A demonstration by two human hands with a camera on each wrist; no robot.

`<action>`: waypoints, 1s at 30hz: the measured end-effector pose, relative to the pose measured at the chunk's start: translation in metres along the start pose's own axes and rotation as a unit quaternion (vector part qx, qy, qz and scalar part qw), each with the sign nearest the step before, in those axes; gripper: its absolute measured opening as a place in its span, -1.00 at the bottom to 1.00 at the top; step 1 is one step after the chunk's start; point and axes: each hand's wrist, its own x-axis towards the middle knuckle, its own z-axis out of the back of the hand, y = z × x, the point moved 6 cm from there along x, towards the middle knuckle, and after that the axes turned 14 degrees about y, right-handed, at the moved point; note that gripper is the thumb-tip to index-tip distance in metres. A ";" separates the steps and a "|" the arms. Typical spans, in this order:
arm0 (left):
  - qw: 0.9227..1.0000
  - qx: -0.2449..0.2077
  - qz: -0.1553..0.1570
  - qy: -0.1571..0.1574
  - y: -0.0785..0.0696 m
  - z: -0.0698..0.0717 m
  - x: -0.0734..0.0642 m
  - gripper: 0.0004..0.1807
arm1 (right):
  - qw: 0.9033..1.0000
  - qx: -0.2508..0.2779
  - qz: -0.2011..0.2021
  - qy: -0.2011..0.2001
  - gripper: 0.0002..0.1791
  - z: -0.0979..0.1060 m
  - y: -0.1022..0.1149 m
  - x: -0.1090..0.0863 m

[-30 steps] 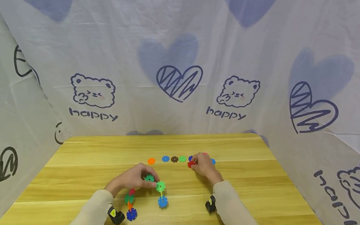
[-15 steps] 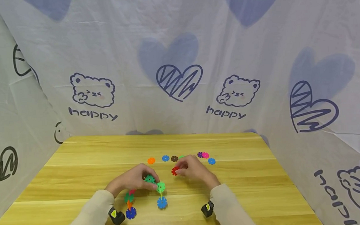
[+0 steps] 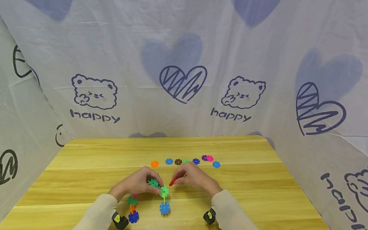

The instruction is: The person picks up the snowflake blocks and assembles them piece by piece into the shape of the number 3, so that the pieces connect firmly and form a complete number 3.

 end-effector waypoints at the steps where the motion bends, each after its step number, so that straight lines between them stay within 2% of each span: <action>1: 1.000 0.000 -0.004 0.001 -0.001 0.000 0.000 -0.88 | 1.000 -0.003 0.007 0.003 -0.91 -0.001 0.001 0.001; 5: 1.000 -0.002 -0.002 0.003 -0.002 -0.001 0.000 -0.88 | 0.999 -0.015 0.039 0.009 -0.93 -0.005 0.008 0.003; 8: 1.000 -0.007 0.008 0.004 -0.001 -0.002 0.001 -0.89 | 0.999 -0.022 0.048 0.010 -0.92 -0.007 0.011 0.004; 17: 1.000 -0.005 0.011 0.003 0.001 -0.002 0.000 -0.91 | 1.000 -0.019 0.019 0.006 -0.90 -0.010 0.009 0.003; 23: 1.000 0.000 0.009 0.002 0.001 -0.002 0.000 -0.91 | 1.000 0.007 0.011 0.003 -0.84 -0.012 0.006 0.002; 30: 1.000 0.000 0.008 -0.014 0.002 -0.002 0.001 -0.91 | 0.999 0.043 0.015 -0.006 -0.88 -0.013 0.005 0.004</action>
